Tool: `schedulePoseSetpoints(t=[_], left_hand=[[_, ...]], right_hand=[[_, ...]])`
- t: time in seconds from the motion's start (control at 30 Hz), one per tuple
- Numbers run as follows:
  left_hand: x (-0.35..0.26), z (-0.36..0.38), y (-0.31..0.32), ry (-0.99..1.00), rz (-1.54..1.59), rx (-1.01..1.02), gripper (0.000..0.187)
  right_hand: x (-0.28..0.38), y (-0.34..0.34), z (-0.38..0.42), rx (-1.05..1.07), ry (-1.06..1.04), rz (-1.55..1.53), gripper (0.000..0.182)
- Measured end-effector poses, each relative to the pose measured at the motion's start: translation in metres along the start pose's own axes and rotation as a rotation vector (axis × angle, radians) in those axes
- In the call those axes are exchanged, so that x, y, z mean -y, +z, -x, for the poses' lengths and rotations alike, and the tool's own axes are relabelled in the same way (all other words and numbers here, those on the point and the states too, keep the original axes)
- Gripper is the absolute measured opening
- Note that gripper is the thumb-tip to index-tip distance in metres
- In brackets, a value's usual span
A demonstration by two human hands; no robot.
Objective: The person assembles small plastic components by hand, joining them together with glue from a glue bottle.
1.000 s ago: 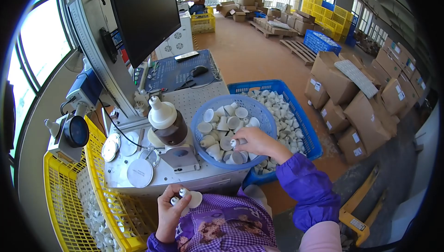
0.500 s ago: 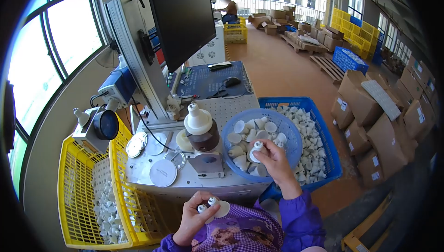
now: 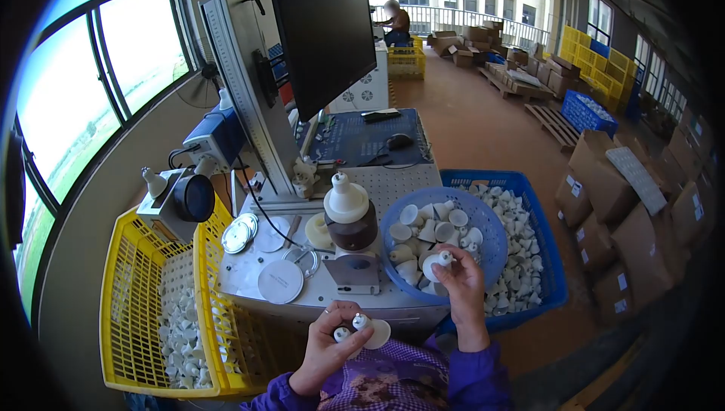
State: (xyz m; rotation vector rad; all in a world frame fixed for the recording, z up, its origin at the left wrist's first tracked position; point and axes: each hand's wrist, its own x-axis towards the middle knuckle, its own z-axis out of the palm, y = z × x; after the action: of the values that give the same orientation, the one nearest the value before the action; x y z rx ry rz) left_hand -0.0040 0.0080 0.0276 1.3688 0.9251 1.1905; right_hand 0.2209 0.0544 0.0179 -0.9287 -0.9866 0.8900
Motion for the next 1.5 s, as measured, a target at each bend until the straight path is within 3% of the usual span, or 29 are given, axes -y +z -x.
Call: schedulePoseSetpoints(t=[0.17,0.27,0.33,0.47,0.53,0.67,0.8,0.93,1.07,1.27,1.5], left_hand=[[-0.017,-0.015,0.001,0.079,-0.093,-0.045,0.017],[-0.038,-0.042,-0.003,0.146,0.003,-0.130,0.020],[-0.046,-0.071,-0.011,0.356,-0.177,-0.164,0.020],[-0.079,-0.114,-0.008,0.461,-0.293,-0.240,0.024],[-0.081,-0.135,-0.010,0.299,-0.147,-0.159,0.028],[-0.091,-0.150,-0.015,0.105,-0.188,-0.085,0.022],[-0.099,-0.132,-0.029,0.190,0.090,-0.178,0.019],[-0.100,-0.099,-0.051,0.320,0.125,-0.286,0.015],[-0.084,-0.075,-0.063,0.270,0.265,-0.348,0.011],[-0.059,-0.060,-0.066,0.174,0.355,-0.352,0.011],[-0.045,-0.048,-0.056,0.075,0.411,-0.321,0.011]], right_hand=[[-0.005,-0.003,0.002,0.002,0.053,-0.045,0.031],[-0.002,0.001,0.001,-0.009,0.089,-0.037,0.030],[0.004,0.007,-0.002,-0.002,0.033,-0.035,0.028],[0.026,0.025,-0.012,0.029,-0.002,0.012,0.025],[0.038,0.036,-0.020,0.073,-0.105,-0.025,0.022],[0.057,0.061,-0.046,0.119,-0.169,-0.011,0.023],[0.064,0.091,-0.077,0.228,-0.194,0.092,0.029],[0.045,0.115,-0.096,0.282,-0.237,0.302,0.033],[0.025,0.124,-0.103,0.327,-0.296,0.406,0.035],[0.025,0.127,-0.101,0.403,-0.133,0.167,0.036],[0.015,0.131,-0.095,0.271,-0.295,0.327,0.030]])
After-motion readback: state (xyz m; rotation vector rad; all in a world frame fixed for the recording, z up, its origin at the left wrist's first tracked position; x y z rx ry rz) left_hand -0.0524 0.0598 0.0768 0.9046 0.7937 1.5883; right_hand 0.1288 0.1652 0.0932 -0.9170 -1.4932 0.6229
